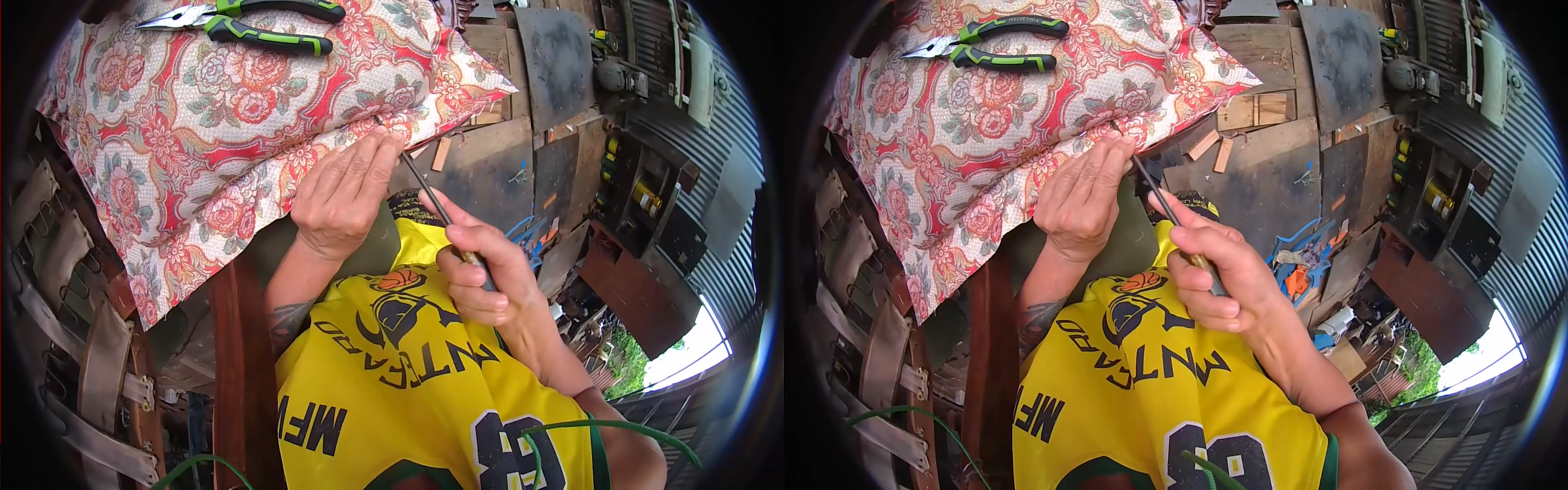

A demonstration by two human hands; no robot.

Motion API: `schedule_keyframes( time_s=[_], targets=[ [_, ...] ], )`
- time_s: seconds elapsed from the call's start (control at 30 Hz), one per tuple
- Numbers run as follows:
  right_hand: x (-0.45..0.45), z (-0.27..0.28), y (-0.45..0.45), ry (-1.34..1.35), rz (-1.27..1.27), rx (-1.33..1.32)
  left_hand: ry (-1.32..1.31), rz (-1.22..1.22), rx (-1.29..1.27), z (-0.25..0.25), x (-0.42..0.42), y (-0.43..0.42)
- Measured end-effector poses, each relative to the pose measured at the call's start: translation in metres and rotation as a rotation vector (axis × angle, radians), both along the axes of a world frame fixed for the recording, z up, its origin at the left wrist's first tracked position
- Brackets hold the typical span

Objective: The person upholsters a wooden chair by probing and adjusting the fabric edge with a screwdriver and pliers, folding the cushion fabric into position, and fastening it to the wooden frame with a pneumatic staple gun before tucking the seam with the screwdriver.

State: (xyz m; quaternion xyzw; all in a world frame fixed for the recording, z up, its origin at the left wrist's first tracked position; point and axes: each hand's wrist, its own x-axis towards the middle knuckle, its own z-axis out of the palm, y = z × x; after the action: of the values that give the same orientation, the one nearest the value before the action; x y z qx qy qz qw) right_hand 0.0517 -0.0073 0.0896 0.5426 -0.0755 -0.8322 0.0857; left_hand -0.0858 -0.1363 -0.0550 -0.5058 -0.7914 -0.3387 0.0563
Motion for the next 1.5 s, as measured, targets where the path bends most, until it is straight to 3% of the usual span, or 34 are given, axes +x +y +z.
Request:
schedule_keyframes(
  time_s=[0.03, 0.13, 0.17, 0.2, 0.27, 0.3, 0.4, 0.57, 0.63, 0.67, 0.77, 0.8, 0.87, 0.93, 1.0, 1.07, 1.13, 1.2, 1.23, 1.3, 1.33, 1.4, 1.43, 1.5],
  targets=[
    [0.008, -0.007, 0.000, 0.139, -0.178, -0.162, -0.007, 0.000, 0.001, 0.001, -0.001, 0.001],
    [0.020, -0.017, -0.001, 0.193, -0.258, -0.247, 0.004, -0.004, -0.008, 0.001, 0.000, -0.002],
    [0.017, -0.011, -0.001, 0.144, -0.103, -0.097, 0.010, -0.002, -0.011, 0.000, -0.002, -0.001],
    [0.018, -0.013, 0.000, 0.145, -0.105, -0.102, 0.007, -0.007, -0.009, -0.001, -0.002, -0.001],
    [0.022, -0.014, 0.001, 0.247, -0.301, -0.263, 0.002, -0.019, -0.005, 0.002, -0.001, -0.001],
    [0.031, -0.026, 0.000, 0.438, -0.492, -0.433, -0.013, -0.024, 0.006, 0.005, -0.002, 0.000],
    [0.036, -0.040, -0.014, 0.598, -0.652, -0.526, -0.018, -0.026, 0.025, 0.007, -0.004, 0.001],
    [0.050, -0.032, -0.004, 0.598, -0.581, -0.529, 0.007, -0.034, 0.040, 0.006, -0.003, -0.001],
    [0.066, -0.014, 0.001, 0.410, -0.269, -0.270, -0.004, -0.022, 0.078, 0.003, -0.001, -0.002],
    [0.061, -0.004, 0.000, 0.420, -0.259, -0.274, 0.008, -0.014, 0.077, 0.005, 0.000, -0.003],
    [0.015, 0.024, -0.001, 0.186, 0.444, 0.598, -0.457, 0.193, 0.305, 0.028, 0.008, -0.007],
    [-0.001, 0.018, -0.001, 0.270, 0.616, 0.822, -0.703, 0.317, 0.437, 0.033, 0.020, -0.012],
    [-0.052, -0.008, -0.003, 0.590, 1.043, 1.894, -1.211, 0.384, 0.587, 0.067, 0.022, -0.016],
    [-0.090, -0.027, -0.022, 0.608, 1.107, 2.052, -1.363, 0.517, 0.697, 0.092, 0.010, -0.008],
    [-0.130, -0.028, -0.014, 0.864, 1.067, 2.273, -1.407, 0.747, 0.734, 0.077, -0.016, -0.012],
    [-0.179, -0.041, 0.015, 0.928, 0.920, 2.308, -1.280, 0.779, 0.818, 0.068, -0.033, -0.011],
    [-0.219, -0.060, 0.035, 0.594, 0.941, 2.611, -1.278, 0.807, 0.808, 0.081, -0.047, -0.002],
    [-0.236, -0.083, 0.046, 0.496, 1.251, 2.471, -1.063, 0.816, 0.866, 0.078, -0.063, 0.014],
    [-0.236, -0.086, 0.049, 0.480, 1.268, 2.462, -1.081, 0.816, 0.858, 0.078, -0.070, 0.021],
    [-0.234, -0.084, 0.055, 0.558, 1.415, 2.375, -0.733, 0.786, 0.805, 0.071, -0.089, 0.028],
    [-0.231, -0.078, 0.057, 0.544, 1.427, 2.369, -0.748, 0.784, 0.802, 0.058, -0.102, 0.024],
    [-0.223, -0.056, 0.062, 0.281, 1.651, 2.096, -0.520, 0.890, 0.394, 0.030, -0.124, 0.018],
    [-0.214, -0.048, 0.073, 0.251, 1.593, 1.980, -0.535, 0.882, 0.393, 0.028, -0.126, 0.026],
    [-0.181, -0.041, 0.090, 0.226, 1.528, 1.883, -0.353, 0.997, 0.140, 0.032, -0.130, 0.040]
  ],
)
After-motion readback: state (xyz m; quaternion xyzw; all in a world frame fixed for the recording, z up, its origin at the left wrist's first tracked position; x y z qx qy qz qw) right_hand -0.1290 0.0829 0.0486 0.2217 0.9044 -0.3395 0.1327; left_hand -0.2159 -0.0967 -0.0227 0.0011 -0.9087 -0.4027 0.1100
